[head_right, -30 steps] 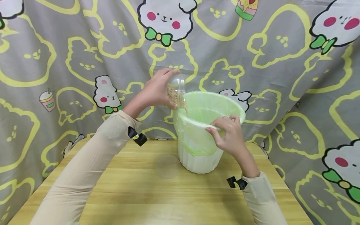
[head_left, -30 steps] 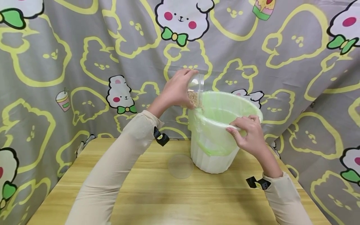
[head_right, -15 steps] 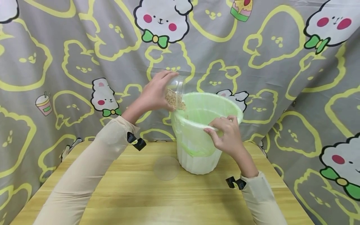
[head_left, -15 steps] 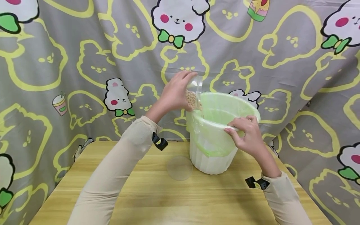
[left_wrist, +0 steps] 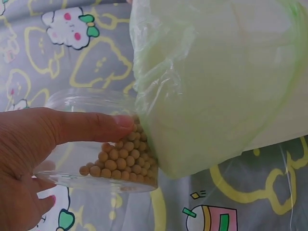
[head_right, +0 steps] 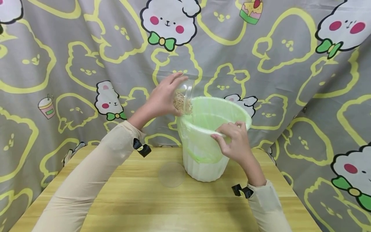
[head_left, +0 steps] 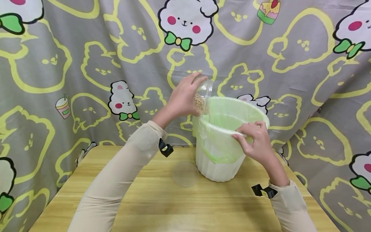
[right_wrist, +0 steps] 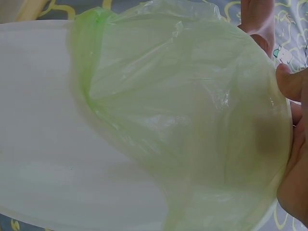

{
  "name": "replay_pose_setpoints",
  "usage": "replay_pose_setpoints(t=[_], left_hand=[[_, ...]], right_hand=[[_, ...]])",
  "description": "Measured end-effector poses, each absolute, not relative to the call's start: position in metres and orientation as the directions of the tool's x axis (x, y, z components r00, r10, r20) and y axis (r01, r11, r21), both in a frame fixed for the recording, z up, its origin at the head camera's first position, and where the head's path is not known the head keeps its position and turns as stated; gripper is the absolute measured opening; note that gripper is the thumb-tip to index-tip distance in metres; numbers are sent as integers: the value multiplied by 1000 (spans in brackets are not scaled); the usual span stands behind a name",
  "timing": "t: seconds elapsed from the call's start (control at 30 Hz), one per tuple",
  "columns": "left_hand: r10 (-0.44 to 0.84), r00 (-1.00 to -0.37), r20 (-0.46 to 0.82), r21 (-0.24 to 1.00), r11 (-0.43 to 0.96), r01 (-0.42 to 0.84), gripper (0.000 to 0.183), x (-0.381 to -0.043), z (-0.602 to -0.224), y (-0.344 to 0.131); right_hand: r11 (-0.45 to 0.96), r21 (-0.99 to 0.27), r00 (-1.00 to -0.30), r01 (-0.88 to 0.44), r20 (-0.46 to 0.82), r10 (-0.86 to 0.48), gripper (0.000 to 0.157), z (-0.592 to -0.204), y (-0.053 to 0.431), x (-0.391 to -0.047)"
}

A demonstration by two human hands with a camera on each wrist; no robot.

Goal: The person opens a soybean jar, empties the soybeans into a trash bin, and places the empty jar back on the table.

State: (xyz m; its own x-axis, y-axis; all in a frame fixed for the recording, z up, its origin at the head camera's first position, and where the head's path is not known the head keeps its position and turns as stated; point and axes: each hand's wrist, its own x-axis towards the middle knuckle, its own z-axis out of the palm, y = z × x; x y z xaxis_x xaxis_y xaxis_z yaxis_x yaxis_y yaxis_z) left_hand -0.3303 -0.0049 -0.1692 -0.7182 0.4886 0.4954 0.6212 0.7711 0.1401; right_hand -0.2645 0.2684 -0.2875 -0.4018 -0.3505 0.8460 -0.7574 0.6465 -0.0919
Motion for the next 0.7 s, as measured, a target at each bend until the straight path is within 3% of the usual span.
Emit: replay_pose_setpoints(t=[0.2,0.37,0.7], left_hand=[[491,-692,529,116,766,632,125,-330,-174,-2],[506,-669,544,86,760,645,124,-330,-177,0],[520,-631,576,54,746,664,123,-330,-183,1]], right_hand=[[642,-96,-401,-761,847,-348,31,-289,269,-264],[636,-88,-391,-767,849,-354,38,-289,269,-264],[637,-81,-387,-766,850,-357,39,-290,271,-265]])
